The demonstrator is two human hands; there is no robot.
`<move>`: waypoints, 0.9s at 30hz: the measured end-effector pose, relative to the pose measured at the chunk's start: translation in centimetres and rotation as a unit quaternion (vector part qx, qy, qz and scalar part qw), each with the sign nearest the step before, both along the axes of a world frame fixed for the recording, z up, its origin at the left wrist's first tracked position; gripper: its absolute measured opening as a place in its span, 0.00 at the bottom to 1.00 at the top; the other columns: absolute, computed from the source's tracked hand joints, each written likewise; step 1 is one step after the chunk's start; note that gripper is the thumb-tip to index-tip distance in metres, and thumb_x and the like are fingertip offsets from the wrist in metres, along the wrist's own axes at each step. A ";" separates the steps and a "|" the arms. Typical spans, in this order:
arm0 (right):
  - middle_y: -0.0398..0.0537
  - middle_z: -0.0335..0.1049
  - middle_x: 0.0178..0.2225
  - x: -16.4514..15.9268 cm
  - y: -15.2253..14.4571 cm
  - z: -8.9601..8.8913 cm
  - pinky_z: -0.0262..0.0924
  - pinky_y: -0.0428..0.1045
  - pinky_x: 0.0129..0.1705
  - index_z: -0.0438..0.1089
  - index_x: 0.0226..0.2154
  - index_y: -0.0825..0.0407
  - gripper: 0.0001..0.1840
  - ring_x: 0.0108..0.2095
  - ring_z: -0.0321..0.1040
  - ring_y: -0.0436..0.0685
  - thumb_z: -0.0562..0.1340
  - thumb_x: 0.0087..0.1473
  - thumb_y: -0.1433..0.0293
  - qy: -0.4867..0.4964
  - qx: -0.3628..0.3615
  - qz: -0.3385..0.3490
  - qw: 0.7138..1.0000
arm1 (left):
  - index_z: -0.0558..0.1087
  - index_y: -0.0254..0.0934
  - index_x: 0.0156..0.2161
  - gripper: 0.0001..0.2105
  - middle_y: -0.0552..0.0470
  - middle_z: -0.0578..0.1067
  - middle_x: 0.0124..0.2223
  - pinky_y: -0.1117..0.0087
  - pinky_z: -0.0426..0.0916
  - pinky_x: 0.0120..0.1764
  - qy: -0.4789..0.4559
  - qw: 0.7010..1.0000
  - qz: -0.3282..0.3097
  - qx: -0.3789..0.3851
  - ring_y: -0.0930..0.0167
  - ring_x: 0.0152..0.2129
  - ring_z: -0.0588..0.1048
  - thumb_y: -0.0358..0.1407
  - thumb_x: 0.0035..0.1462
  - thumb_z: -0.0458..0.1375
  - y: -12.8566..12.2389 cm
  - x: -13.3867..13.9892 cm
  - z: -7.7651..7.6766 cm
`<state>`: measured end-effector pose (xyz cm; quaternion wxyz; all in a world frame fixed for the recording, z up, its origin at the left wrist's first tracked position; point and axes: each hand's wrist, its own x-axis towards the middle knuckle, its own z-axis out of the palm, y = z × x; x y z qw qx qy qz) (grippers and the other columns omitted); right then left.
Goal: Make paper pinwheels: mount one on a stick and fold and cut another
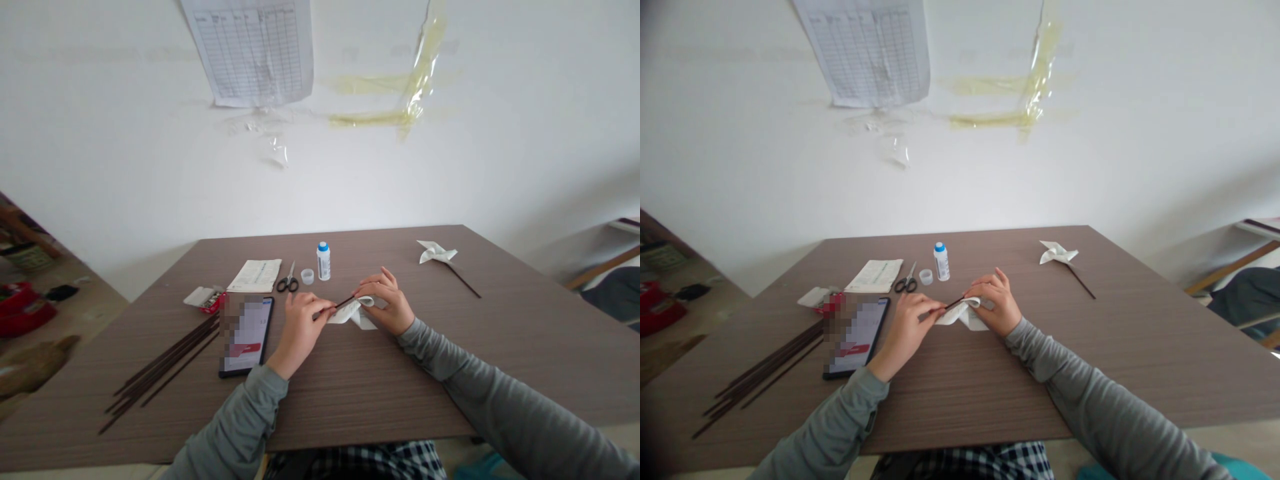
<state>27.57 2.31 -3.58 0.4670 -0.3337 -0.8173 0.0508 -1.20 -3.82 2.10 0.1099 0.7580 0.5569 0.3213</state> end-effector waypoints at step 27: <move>0.51 0.93 0.48 0.3 0.4 0.6 0.75 0.75 0.77 0.90 0.43 0.41 0.05 0.55 0.90 0.72 0.80 0.64 0.62 -0.002 -0.143 -0.016 0.990 | 0.97 0.52 0.56 0.18 0.46 0.95 0.58 0.21 0.62 0.85 0.056 0.993 0.016 -0.099 0.49 0.66 0.88 0.25 0.80 0.68 -0.7 -0.1 0.4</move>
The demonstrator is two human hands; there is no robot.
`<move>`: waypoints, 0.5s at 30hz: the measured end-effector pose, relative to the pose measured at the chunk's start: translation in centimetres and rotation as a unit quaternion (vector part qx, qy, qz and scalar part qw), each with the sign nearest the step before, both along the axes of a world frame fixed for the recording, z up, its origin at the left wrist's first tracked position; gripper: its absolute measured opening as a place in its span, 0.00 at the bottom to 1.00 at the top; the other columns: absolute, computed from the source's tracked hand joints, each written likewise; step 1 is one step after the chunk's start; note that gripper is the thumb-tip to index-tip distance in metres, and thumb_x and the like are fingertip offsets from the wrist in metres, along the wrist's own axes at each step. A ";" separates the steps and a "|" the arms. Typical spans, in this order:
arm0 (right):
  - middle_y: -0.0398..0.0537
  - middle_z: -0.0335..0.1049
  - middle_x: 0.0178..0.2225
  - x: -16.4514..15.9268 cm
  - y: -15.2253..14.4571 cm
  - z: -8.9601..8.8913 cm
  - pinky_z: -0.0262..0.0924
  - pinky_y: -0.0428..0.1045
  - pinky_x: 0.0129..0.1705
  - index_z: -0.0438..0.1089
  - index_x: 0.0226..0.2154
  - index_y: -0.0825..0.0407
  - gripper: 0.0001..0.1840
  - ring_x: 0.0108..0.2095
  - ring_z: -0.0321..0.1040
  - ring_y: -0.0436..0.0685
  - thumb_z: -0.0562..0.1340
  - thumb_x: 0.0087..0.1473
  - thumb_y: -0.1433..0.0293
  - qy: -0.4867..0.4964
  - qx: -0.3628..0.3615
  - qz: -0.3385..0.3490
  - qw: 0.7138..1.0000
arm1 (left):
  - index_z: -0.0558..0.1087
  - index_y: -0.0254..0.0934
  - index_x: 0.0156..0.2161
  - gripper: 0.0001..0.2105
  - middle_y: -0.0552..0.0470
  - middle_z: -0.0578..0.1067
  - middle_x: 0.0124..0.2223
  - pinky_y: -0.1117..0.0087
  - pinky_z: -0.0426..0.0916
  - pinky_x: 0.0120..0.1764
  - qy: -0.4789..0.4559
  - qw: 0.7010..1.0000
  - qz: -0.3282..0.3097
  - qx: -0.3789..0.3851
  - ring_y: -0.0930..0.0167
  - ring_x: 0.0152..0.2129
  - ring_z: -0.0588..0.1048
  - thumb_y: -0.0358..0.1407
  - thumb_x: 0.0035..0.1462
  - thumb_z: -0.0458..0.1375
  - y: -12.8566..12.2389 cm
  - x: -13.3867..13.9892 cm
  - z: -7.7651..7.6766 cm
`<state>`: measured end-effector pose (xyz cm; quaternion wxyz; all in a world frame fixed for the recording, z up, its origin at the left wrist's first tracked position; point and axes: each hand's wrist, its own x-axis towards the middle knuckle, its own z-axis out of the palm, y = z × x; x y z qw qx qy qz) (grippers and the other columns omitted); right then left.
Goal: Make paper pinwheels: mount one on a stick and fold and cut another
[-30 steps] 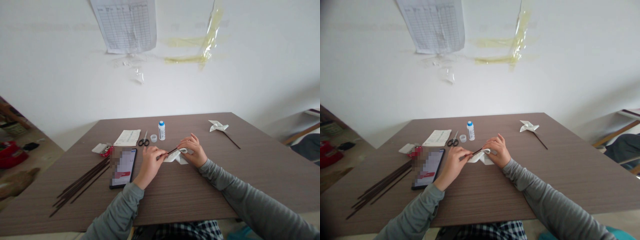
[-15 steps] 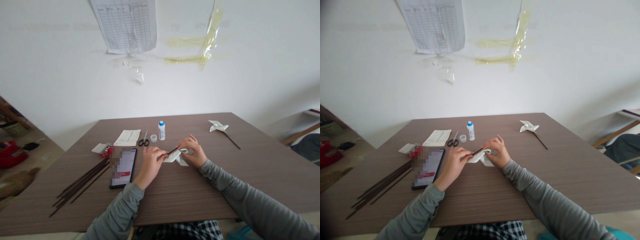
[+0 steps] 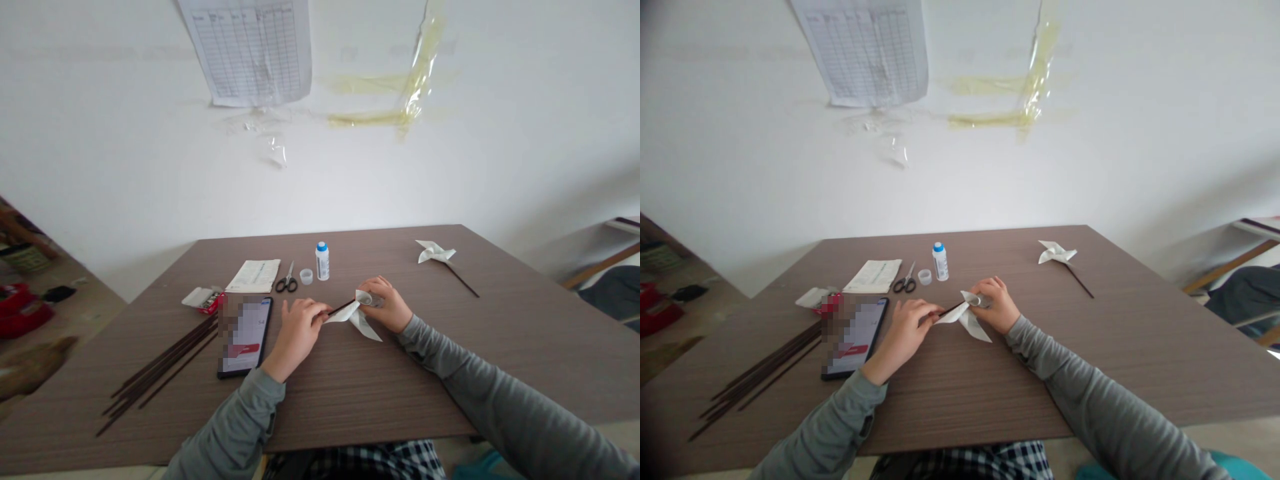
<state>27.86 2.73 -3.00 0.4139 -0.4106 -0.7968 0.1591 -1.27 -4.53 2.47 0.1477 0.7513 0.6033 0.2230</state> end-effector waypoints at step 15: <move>0.51 0.93 0.39 0.5 0.9 -0.1 0.84 0.69 0.66 0.92 0.39 0.42 0.14 0.49 0.92 0.73 0.85 0.66 0.51 -0.013 -0.050 -0.010 0.999 | 0.95 0.48 0.45 0.14 0.45 0.95 0.53 0.17 0.62 0.81 0.018 0.999 0.024 -0.018 0.47 0.61 0.87 0.28 0.78 0.69 0.2 -0.8 -0.4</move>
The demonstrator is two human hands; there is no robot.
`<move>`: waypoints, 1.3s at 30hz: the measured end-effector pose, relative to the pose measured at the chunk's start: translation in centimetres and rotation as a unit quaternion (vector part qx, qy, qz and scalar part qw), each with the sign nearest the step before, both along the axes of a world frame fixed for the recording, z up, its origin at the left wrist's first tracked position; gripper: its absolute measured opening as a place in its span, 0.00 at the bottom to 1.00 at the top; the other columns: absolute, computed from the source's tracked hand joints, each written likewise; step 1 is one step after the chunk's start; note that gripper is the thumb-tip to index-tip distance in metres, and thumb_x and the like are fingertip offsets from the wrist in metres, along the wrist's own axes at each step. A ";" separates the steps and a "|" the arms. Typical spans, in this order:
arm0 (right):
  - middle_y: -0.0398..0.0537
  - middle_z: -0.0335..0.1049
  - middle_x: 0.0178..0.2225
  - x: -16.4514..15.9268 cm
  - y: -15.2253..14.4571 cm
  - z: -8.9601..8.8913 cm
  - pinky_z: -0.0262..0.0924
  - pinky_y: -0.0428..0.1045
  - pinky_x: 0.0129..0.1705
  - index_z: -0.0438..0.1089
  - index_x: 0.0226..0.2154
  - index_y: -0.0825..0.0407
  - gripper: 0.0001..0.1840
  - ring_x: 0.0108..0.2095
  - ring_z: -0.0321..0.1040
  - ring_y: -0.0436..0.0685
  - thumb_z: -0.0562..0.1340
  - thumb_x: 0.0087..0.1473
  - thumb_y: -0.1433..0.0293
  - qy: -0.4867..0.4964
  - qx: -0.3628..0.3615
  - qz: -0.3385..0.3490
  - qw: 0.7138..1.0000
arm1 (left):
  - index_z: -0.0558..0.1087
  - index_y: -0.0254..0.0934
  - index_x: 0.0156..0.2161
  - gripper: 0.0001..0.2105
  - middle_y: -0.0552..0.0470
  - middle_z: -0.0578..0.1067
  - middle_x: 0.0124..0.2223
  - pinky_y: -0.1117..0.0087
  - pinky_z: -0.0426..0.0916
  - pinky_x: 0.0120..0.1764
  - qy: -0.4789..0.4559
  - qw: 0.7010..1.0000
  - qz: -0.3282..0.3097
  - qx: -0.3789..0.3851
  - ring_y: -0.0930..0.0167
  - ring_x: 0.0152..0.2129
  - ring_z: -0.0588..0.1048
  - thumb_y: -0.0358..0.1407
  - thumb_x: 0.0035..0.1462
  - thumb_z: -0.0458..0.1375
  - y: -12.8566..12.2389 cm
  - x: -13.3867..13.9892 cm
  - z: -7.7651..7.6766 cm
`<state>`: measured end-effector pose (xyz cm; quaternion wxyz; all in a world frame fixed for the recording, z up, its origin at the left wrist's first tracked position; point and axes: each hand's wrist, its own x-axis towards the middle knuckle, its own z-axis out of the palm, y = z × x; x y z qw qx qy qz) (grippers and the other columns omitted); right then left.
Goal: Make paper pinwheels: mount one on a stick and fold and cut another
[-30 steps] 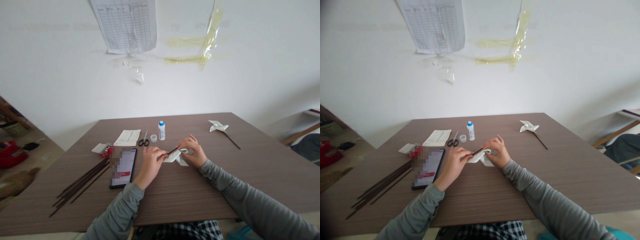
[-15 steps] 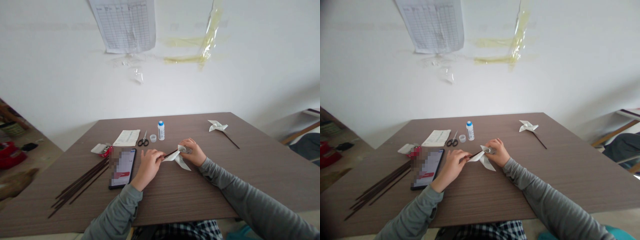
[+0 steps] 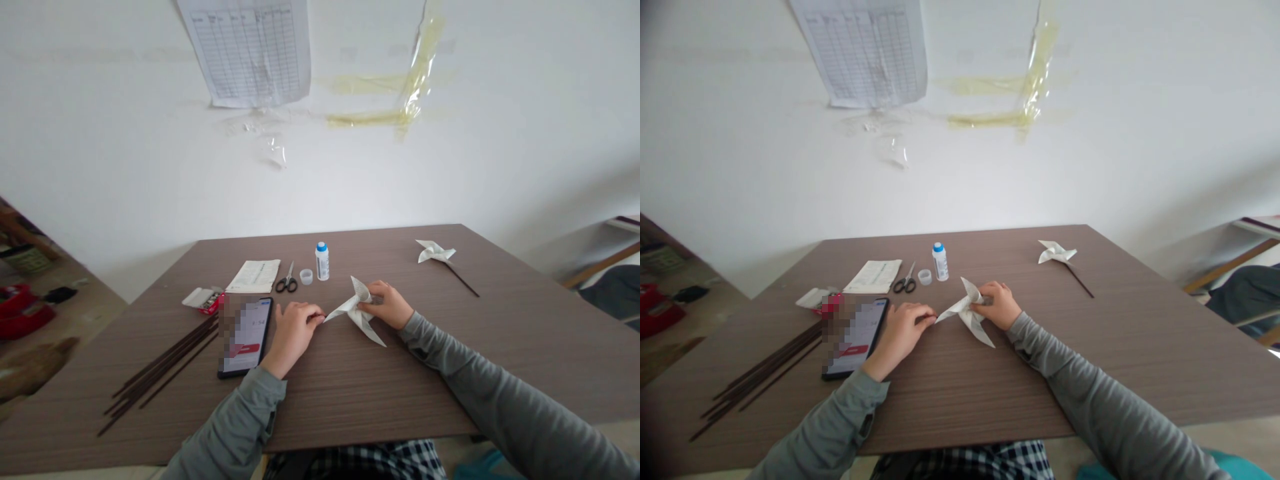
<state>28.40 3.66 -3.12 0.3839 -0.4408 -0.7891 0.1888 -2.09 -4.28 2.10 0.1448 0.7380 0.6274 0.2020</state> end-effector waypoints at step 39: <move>0.49 0.96 0.48 -0.9 0.5 2.3 0.74 0.77 0.75 0.94 0.35 0.40 0.06 0.60 0.90 0.75 0.85 0.64 0.61 -0.166 -0.128 -0.034 0.977 | 0.99 0.59 0.52 0.14 0.46 0.90 0.71 0.17 0.62 0.84 0.009 1.000 -0.012 -0.027 0.42 0.75 0.79 0.32 0.75 0.76 0.8 -0.4 -1.1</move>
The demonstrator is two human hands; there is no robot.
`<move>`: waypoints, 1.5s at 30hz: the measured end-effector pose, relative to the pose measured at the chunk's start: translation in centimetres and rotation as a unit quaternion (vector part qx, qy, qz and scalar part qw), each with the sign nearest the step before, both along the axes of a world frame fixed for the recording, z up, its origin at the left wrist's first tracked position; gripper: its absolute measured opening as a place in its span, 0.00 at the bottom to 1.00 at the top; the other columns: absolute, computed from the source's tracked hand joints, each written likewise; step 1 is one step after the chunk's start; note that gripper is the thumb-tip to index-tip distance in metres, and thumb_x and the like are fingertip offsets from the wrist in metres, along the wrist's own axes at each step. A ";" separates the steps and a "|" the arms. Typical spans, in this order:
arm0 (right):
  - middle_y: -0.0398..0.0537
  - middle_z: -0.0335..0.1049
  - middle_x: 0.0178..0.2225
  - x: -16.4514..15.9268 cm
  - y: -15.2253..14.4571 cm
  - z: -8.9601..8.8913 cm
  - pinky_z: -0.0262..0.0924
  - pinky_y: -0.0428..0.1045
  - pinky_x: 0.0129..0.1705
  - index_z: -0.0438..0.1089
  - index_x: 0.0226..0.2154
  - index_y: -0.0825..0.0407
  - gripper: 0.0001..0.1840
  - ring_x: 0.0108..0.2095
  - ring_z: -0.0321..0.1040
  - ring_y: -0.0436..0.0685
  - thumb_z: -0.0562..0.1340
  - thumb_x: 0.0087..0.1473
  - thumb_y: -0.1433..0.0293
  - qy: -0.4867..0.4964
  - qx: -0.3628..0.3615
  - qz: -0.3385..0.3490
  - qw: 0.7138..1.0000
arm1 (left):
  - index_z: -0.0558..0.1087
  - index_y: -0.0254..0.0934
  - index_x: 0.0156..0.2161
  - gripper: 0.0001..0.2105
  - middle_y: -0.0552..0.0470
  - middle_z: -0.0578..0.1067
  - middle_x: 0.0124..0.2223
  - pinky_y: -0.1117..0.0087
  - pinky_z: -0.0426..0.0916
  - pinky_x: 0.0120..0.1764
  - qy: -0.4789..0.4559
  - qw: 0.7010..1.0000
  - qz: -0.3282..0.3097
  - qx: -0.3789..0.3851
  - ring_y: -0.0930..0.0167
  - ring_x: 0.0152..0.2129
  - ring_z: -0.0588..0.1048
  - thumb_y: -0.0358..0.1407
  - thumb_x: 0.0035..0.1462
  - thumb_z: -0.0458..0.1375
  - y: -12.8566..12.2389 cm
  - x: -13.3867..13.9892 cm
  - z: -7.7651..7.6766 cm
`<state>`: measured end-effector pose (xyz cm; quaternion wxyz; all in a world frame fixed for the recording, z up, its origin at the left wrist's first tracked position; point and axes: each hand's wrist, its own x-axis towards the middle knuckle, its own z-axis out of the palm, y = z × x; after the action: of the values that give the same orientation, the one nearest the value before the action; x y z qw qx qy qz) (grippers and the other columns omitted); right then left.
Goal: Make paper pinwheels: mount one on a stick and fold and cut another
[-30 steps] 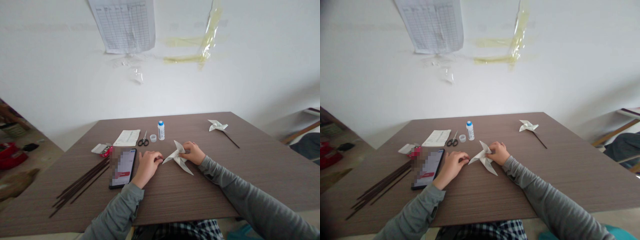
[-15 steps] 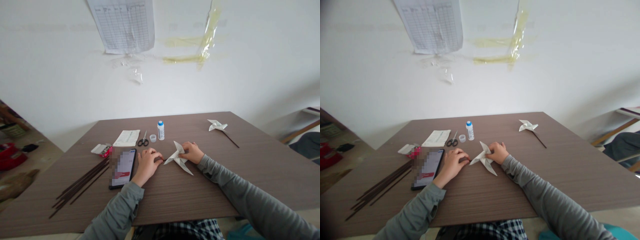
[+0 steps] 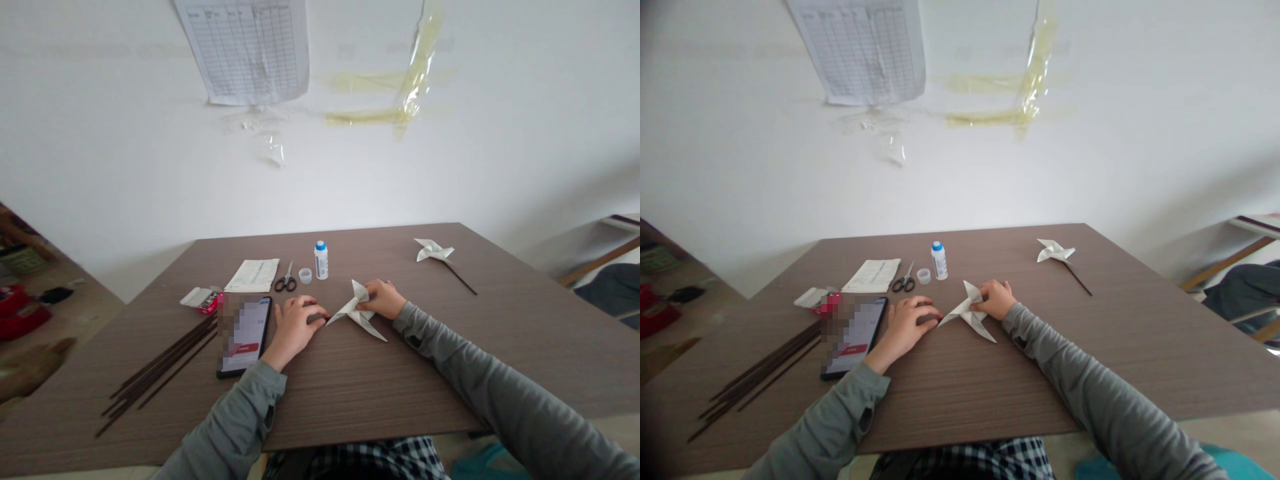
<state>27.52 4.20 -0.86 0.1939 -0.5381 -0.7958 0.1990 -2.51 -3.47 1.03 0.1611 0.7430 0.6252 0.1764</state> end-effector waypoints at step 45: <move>0.48 0.97 0.57 -3.7 0.7 2.9 0.45 0.77 0.92 0.96 0.44 0.40 0.12 0.74 0.83 0.75 0.83 0.57 0.68 -0.087 -0.133 -0.128 0.979 | 0.98 0.62 0.55 0.15 0.48 0.85 0.80 0.14 0.51 0.88 0.002 1.000 0.006 -0.026 0.41 0.83 0.74 0.35 0.78 0.73 -0.3 0.2 0.2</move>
<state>23.80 4.87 2.02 0.0744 -0.6717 -0.7004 0.2295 -2.29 -3.75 1.23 0.1780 0.7349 0.6346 0.1598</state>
